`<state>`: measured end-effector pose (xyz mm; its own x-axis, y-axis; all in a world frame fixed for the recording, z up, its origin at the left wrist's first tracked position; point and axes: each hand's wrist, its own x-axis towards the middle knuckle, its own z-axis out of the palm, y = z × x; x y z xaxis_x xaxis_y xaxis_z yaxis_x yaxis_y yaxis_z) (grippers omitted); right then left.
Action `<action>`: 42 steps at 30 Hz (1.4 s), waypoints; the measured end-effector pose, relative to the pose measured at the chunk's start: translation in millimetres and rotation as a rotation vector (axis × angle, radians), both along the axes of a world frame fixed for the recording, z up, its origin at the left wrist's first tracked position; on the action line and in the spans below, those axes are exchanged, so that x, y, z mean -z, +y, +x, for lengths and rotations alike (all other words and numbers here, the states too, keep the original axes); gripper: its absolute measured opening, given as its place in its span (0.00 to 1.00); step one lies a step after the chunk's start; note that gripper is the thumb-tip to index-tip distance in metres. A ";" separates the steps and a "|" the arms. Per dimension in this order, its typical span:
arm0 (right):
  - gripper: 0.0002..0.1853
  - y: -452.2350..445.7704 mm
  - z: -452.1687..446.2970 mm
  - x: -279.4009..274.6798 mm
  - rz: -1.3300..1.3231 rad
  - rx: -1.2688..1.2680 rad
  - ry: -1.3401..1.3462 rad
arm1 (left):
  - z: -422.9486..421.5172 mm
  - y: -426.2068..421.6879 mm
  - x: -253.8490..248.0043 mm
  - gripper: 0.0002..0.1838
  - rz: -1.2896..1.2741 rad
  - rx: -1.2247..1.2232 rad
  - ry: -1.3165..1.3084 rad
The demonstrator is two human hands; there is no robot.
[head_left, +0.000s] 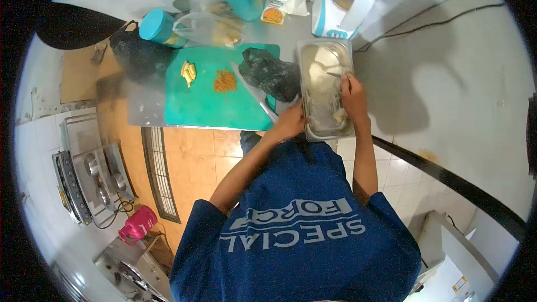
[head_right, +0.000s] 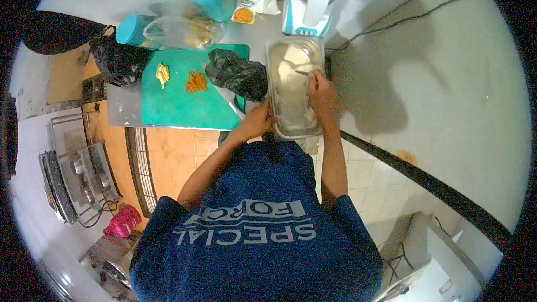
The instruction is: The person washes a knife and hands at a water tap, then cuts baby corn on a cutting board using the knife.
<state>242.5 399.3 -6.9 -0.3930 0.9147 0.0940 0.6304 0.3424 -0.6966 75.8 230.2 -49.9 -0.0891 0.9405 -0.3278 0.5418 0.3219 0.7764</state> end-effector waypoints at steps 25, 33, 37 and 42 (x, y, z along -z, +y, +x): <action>0.13 5.8 15.4 -38.1 -0.030 -0.270 0.070 | -12.0 -13.4 2.7 0.39 0.113 -0.162 -0.246; 0.12 -2.3 -8.5 -25.8 0.111 -0.374 0.056 | -19.1 -10.5 -19.9 0.39 -0.126 -0.158 -0.331; 0.12 16.3 0.6 -45.2 -0.018 -0.283 0.119 | -17.5 -14.0 -3.8 0.39 -0.102 -0.157 -0.332; 0.13 17.9 -11.6 -15.5 0.127 -0.316 0.070 | -17.1 -16.1 15.5 0.39 0.014 -0.156 -0.348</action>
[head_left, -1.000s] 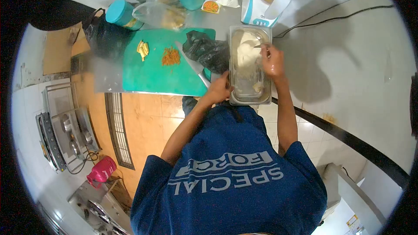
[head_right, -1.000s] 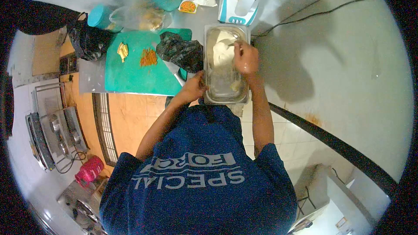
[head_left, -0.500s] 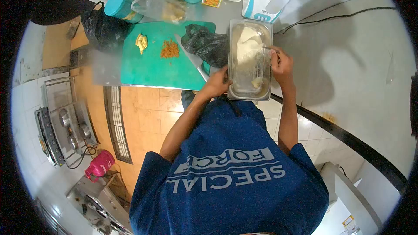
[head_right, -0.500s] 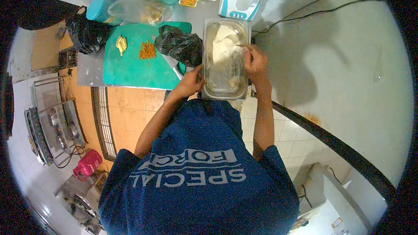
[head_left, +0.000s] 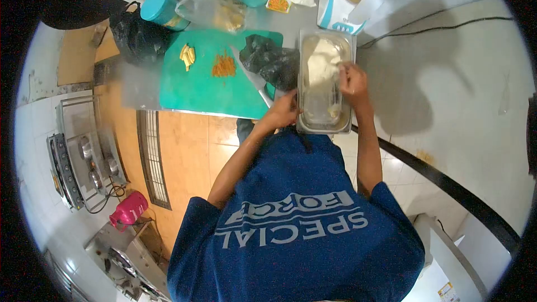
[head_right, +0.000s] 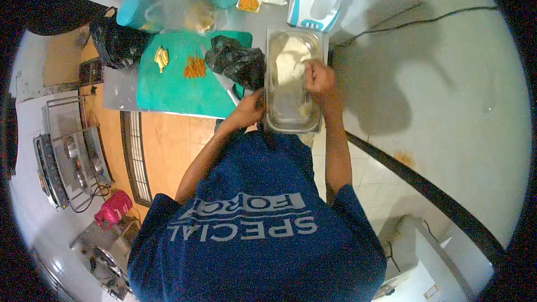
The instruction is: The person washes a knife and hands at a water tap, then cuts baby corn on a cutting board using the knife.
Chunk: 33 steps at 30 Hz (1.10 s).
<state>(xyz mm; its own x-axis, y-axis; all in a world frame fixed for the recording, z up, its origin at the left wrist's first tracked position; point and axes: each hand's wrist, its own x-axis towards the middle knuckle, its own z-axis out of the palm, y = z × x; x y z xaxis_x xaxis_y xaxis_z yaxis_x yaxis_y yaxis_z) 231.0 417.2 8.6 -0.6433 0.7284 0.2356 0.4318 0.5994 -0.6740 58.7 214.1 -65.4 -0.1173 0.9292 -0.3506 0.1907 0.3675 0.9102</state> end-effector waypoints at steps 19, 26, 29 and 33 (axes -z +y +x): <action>0.15 1.8 17.0 11.5 -0.208 0.225 -0.033 | -6.5 3.0 -26.7 0.38 -0.165 0.025 -0.039; 0.16 16.5 35.2 35.6 -0.418 0.103 0.195 | -3.0 -3.6 -12.3 0.39 0.019 0.007 0.071; 0.16 12.0 26.8 39.2 -0.321 0.123 0.150 | -3.6 -3.6 -13.7 0.39 -0.042 0.012 0.050; 0.16 22.8 23.2 31.8 -0.460 -0.070 -0.162 | -6.8 -1.7 -19.7 0.39 -0.002 0.008 0.031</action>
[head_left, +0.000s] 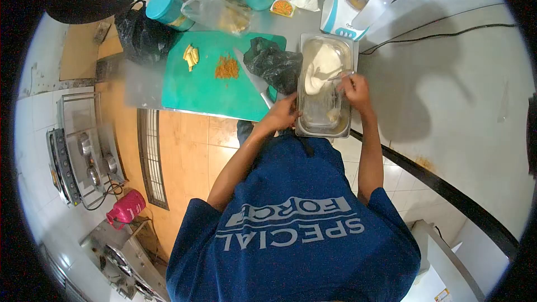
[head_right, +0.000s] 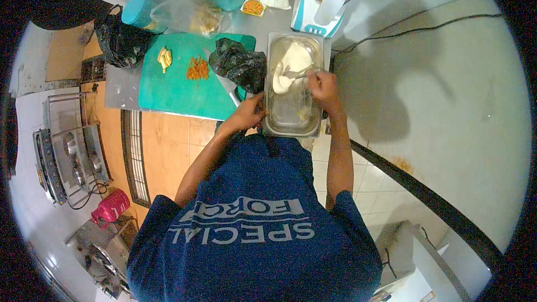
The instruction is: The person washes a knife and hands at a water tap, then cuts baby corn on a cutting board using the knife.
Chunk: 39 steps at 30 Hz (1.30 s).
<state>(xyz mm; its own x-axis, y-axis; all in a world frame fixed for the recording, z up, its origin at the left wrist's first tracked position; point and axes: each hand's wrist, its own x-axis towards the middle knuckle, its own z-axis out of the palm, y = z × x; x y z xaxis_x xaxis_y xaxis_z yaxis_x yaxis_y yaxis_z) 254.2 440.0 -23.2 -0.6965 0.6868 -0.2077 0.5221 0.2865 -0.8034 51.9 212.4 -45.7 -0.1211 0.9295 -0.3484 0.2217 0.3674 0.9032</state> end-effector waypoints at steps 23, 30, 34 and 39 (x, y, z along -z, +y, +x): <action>0.08 -27.1 -35.0 13.2 -0.020 0.132 0.551 | 7.1 -3.3 8.6 0.38 0.080 -0.045 0.112; 0.10 -18.3 -24.1 -20.5 -0.128 0.167 0.526 | 5.5 0.1 2.4 0.43 0.006 -0.081 0.011; 0.09 3.9 -48.3 -11.4 0.045 0.288 0.617 | 4.5 -1.6 -7.0 0.44 0.011 -0.055 0.046; 0.10 -11.0 -47.8 13.4 -0.022 0.247 0.471 | 7.0 -1.3 8.7 0.48 0.029 -0.087 0.112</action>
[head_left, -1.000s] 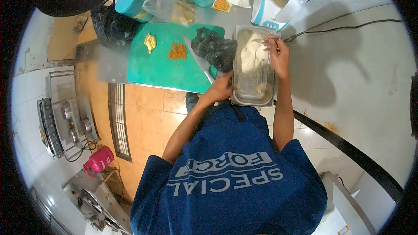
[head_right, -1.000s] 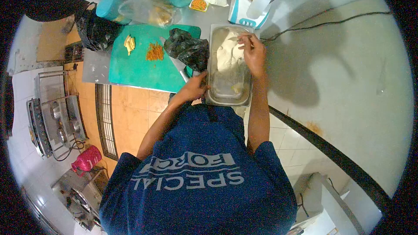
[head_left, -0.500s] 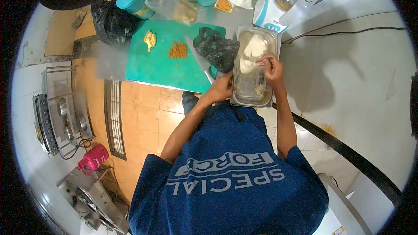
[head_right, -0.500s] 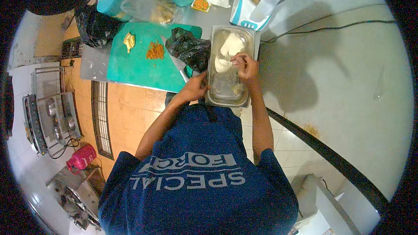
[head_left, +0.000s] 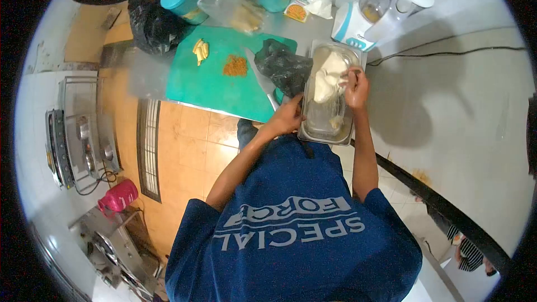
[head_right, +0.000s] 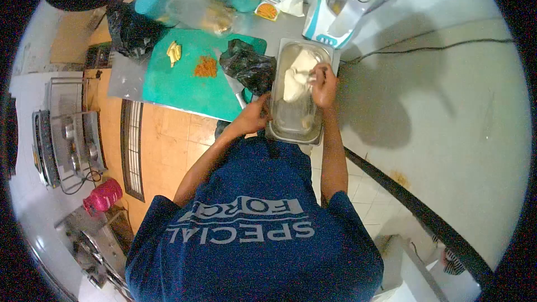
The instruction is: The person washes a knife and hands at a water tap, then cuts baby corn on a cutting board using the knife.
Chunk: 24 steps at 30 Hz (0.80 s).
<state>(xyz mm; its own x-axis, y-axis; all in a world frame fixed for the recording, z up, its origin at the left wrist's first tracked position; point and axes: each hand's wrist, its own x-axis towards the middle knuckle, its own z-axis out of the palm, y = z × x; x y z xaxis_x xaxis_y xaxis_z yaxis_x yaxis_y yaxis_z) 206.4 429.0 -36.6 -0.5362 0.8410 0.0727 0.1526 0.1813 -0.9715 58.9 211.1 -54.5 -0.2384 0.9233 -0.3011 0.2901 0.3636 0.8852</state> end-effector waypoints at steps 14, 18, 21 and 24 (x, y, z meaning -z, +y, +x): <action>0.08 -8.0 26.5 -8.6 -0.474 0.028 -0.069 | 2.2 -7.8 11.8 0.56 0.067 0.002 0.019; 0.10 13.9 33.9 -42.4 -0.427 0.105 0.141 | 0.1 -4.3 1.4 0.56 0.018 0.003 -0.005; 0.11 17.4 29.8 -53.6 -0.356 0.152 0.248 | -2.6 -4.7 -7.9 0.56 -0.033 0.009 -0.036; 0.10 8.2 14.3 -35.9 -0.242 0.154 0.277 | -1.5 -4.2 -7.5 0.55 -0.027 0.009 -0.020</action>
<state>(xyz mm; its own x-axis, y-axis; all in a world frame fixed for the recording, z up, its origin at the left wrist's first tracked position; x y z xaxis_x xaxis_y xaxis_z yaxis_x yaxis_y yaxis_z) 220.7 437.2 -0.7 -0.3903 0.9206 -0.0135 -0.1138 -0.0628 -0.9915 57.3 206.9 -47.0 -0.2241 0.9168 -0.3306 0.2755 0.3850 0.8808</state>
